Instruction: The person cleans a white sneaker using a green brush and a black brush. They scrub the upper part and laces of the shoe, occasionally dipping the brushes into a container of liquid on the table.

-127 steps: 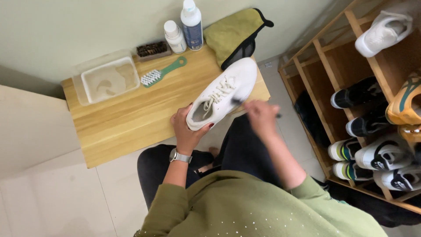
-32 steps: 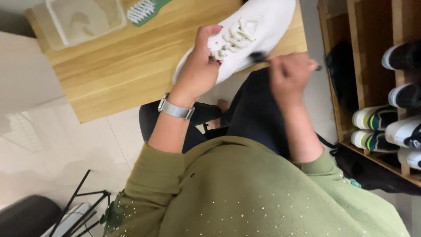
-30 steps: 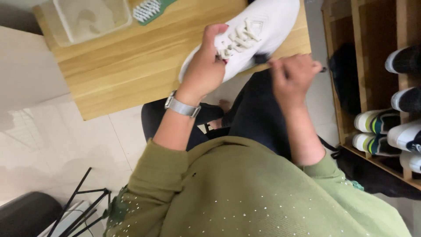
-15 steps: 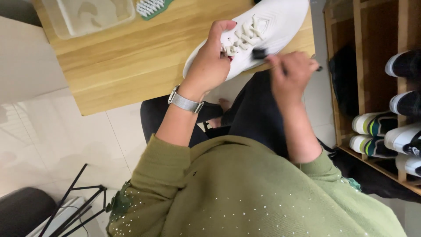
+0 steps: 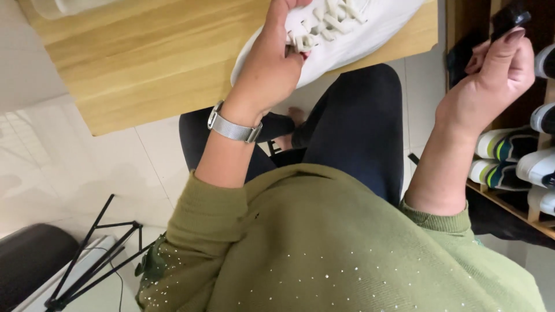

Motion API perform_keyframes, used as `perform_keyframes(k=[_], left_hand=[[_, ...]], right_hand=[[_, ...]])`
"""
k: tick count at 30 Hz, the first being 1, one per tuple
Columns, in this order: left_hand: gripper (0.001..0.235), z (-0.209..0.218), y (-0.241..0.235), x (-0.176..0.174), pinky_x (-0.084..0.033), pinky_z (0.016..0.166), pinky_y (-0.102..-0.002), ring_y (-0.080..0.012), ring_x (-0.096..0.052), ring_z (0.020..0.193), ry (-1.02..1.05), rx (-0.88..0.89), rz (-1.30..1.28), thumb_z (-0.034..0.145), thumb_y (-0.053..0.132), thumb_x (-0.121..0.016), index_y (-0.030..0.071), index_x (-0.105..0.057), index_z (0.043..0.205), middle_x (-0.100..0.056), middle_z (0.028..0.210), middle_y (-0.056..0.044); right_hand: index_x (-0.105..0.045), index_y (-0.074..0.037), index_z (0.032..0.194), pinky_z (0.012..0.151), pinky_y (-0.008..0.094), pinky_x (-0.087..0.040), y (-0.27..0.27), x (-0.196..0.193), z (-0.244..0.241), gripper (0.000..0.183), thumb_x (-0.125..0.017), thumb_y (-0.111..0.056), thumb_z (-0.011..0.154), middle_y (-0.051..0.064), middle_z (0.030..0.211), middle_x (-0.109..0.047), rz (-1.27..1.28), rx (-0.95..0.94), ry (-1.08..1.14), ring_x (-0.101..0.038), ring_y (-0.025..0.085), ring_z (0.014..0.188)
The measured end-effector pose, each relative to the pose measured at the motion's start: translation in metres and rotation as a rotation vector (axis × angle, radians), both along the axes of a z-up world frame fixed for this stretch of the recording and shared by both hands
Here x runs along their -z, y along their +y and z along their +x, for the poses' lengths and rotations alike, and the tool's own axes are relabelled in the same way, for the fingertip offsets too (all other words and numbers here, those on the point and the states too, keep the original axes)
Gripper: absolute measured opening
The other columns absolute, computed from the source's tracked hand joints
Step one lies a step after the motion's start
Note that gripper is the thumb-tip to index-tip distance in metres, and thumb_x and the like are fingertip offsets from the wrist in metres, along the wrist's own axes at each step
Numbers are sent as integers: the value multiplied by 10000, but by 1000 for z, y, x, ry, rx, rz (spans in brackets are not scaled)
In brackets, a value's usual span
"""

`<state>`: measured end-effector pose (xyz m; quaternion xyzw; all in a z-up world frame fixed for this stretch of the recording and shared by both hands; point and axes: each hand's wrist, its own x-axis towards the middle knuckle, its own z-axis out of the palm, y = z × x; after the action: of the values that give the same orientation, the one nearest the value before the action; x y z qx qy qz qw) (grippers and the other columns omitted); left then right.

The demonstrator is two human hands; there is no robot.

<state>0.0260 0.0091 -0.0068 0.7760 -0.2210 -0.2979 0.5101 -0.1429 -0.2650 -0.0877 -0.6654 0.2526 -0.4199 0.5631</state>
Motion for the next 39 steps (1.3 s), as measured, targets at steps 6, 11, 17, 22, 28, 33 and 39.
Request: perform_keyframes(k=[6,11,17,22,28,33,39], left_hand=[[650,-1,-5,-9,-464,774,-269,-150,-606,956,60,-27,-20,858,-129,-457,258,-392,1376,-588,1347,-24],[652,-2,-11,-20,-448,726,-302,-189,-634,911,74,-42,98,837,-91,-436,277,-388,1373,-660,1260,-46],[631,-2,-13,-23,-419,656,-306,-156,-504,639,112,-50,171,845,-60,-439,276,-413,1378,-609,883,4],[642,-1,-18,-18,-414,619,-324,-153,-489,614,72,-36,160,844,-79,-427,249,-406,1394,-562,821,11],[654,-4,-18,-21,-374,602,-336,-177,-469,597,86,-60,189,829,-76,-394,268,-419,1385,-467,710,-7],[659,-2,-20,-21,-446,661,-317,-203,-623,745,91,-69,159,782,-72,-376,281,-424,1336,-716,1031,-52],[626,-4,-21,-24,-397,611,-324,-185,-500,612,93,-97,164,804,-65,-383,272,-465,1325,-563,780,-17]], right_hand=[[-736,-66,864,825,432,-428,72,3,7,164,-701,30,992,78,870,-675,-520,-221,232,-596,253,827],[-740,-51,853,748,408,-327,54,11,27,235,-824,-153,1047,69,805,-673,-713,-190,328,-574,240,787],[-691,-123,816,812,443,-265,79,19,23,260,-846,-213,1005,38,796,-604,-719,-185,437,-548,255,789],[-757,-82,832,713,394,-324,61,13,30,271,-904,-179,1038,39,781,-677,-731,-148,459,-603,214,743],[-676,-114,744,771,428,-260,66,25,25,398,-847,-310,1044,23,792,-685,-738,-257,530,-595,224,759],[-650,-127,742,784,414,-267,91,11,26,381,-851,-357,969,-2,734,-572,-686,-378,420,-535,212,719],[-718,-155,781,789,359,-270,117,-17,28,254,-856,-288,948,-40,723,-598,-603,-429,416,-563,151,714]])
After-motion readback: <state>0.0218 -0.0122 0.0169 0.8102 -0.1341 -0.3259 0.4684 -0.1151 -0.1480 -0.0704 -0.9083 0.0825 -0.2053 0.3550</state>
